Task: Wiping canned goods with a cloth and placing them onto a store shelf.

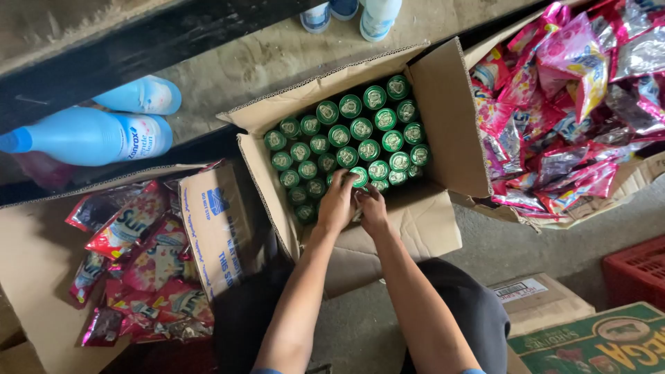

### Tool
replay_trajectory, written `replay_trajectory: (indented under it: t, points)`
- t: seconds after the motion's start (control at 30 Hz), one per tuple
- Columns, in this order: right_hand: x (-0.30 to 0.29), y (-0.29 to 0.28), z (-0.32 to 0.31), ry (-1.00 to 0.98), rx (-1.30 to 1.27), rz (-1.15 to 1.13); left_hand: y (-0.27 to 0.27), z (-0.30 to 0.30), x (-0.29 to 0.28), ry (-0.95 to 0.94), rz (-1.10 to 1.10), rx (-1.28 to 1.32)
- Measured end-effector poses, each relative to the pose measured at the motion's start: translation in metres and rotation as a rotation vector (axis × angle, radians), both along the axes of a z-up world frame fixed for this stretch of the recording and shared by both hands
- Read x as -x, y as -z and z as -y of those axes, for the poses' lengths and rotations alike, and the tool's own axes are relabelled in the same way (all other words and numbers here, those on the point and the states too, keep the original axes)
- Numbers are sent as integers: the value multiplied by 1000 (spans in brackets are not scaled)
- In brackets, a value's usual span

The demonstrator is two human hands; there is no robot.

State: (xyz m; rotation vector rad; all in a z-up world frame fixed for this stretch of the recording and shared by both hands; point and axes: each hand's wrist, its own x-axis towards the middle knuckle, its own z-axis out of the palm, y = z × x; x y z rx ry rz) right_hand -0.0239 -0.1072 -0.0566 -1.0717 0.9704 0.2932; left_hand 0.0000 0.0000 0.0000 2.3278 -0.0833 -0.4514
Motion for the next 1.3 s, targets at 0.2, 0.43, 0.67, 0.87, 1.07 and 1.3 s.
replay_trajectory:
  t: [0.2, 0.43, 0.67, 0.87, 1.07, 1.3]
  points:
    - [15, 8, -3, -80, 23, 51, -34, -5, -2, 128, -185, -40]
    - [6, -69, -4, -497, 390, 109, -21, -2, 15, 4, -148, 361]
    - [9, -2, 1, -561, 380, 154, -39, -12, 1, 105, -269, 253]
    - [-3, -45, 4, -572, 401, 101, 1, -8, 8, 339, -153, -201]
    - [-38, -118, 20, -234, 338, 71, -68, 20, -27, -57, -385, -173]
    - [-115, -381, 30, -304, 298, 604, -324, 28, -85, -285, 157, 470]
